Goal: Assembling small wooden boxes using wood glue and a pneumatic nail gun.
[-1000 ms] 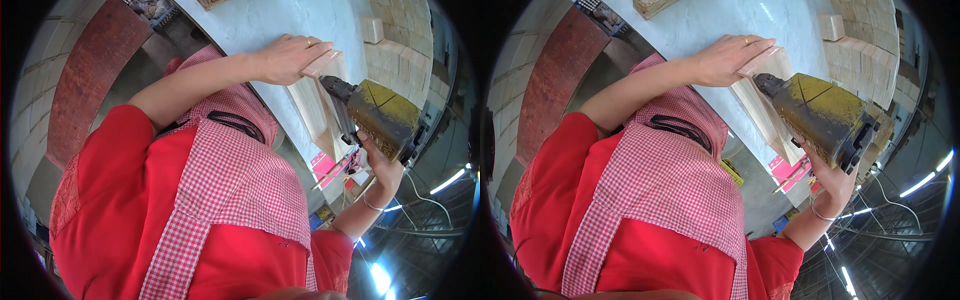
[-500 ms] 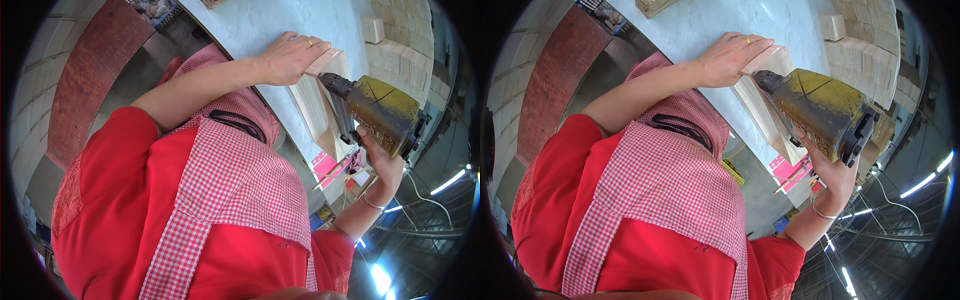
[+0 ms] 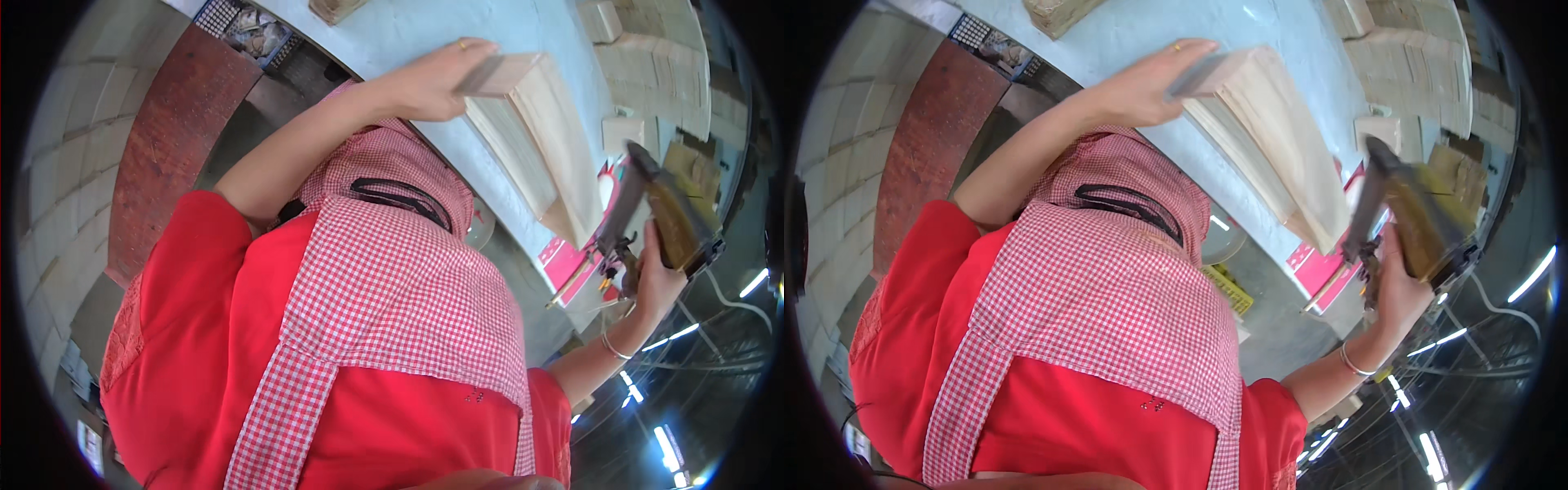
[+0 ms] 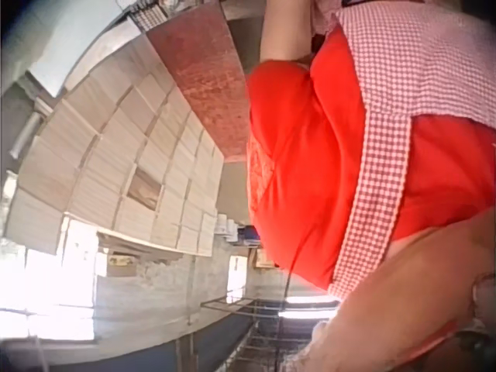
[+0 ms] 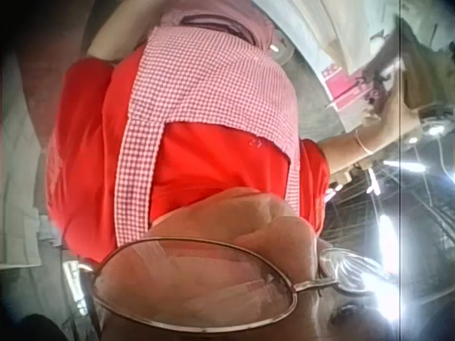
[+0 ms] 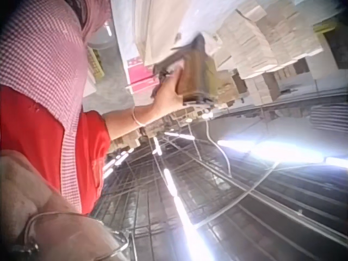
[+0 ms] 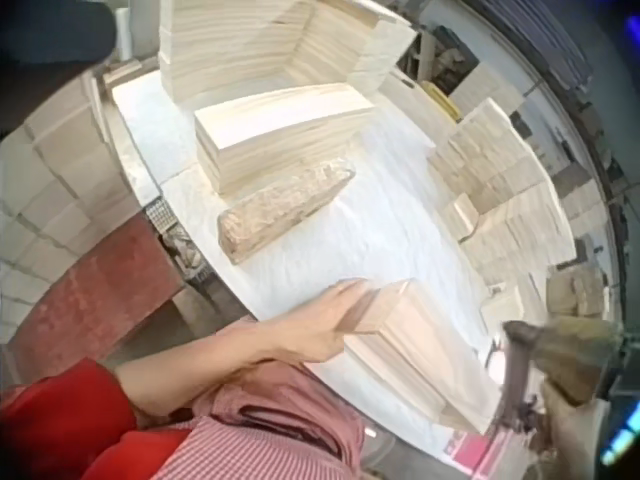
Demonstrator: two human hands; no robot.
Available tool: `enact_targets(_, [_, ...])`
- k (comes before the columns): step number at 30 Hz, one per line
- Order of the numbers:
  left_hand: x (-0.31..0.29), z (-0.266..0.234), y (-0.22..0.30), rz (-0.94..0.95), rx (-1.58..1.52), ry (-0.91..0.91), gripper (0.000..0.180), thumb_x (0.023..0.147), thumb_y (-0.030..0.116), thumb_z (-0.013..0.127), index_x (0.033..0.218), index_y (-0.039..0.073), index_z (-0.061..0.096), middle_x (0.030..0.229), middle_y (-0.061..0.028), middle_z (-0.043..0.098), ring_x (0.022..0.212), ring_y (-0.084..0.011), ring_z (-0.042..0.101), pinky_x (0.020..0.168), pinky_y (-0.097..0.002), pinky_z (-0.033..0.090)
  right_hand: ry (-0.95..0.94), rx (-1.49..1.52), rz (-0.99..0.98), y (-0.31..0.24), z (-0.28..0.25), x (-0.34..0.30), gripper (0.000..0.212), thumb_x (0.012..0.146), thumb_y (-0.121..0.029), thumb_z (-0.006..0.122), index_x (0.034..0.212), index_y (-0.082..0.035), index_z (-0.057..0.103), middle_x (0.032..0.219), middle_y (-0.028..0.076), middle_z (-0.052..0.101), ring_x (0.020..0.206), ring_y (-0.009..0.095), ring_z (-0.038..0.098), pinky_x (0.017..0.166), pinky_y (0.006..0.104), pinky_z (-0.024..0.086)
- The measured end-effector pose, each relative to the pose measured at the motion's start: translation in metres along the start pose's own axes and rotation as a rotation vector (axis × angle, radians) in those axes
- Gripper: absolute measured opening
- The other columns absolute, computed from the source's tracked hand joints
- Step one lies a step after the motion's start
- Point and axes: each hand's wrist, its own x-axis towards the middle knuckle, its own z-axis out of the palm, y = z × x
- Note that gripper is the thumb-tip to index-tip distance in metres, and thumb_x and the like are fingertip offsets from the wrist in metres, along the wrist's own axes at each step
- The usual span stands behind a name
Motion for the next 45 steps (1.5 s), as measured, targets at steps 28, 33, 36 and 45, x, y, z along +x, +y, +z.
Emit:
enact_targets(28, [0.051,-0.041,0.066,-0.835,-0.240,-0.216,0.066,0.099,0.052,0.042,0.135,-0.003,0.050,0.132,-0.0129,0.055,0.123,-0.0206,0.049,0.104,-0.0370,0.038,0.012,0.525,0.131,0.215,0.113,-0.015,0.048,0.103,-0.033,0.040,0.107,0.006,0.067,0.101,0.019,0.069,0.092,0.024,0.066,0.085,0.0364,0.048])
enact_targets(33, [0.036,-0.067,0.068,-0.672,-0.375,-0.143,0.055,0.099,0.033,0.046,0.140,-0.005,0.044,0.137,-0.0106,0.052,0.125,-0.0191,0.048,0.108,-0.0343,0.033,-0.047,0.865,-0.035,0.159,0.132,-0.040,0.058,0.104,-0.039,0.032,0.119,0.011,0.059,0.112,0.014,0.065,0.107,0.022,0.061,0.098,0.0348,0.043])
enact_targets(36, [0.031,-0.081,0.063,-0.542,-0.371,-0.098,0.053,0.096,0.021,0.048,0.142,-0.005,0.041,0.139,-0.0099,0.051,0.127,-0.0185,0.047,0.110,-0.0328,0.030,0.173,1.058,-0.163,0.151,0.158,-0.051,0.054,0.105,-0.034,0.031,0.122,0.010,0.057,0.118,0.014,0.063,0.111,0.023,0.059,0.101,0.0355,0.042])
enact_targets(45, [0.003,-0.072,0.021,-0.565,-0.425,-0.053,0.057,0.089,0.007,0.051,0.144,-0.002,0.040,0.140,-0.0114,0.049,0.129,-0.0182,0.045,0.111,-0.0338,0.031,-0.113,0.927,-0.063,0.157,0.171,-0.026,0.045,0.104,-0.028,0.037,0.122,0.007,0.058,0.123,0.016,0.061,0.115,0.023,0.057,0.102,0.0351,0.042])
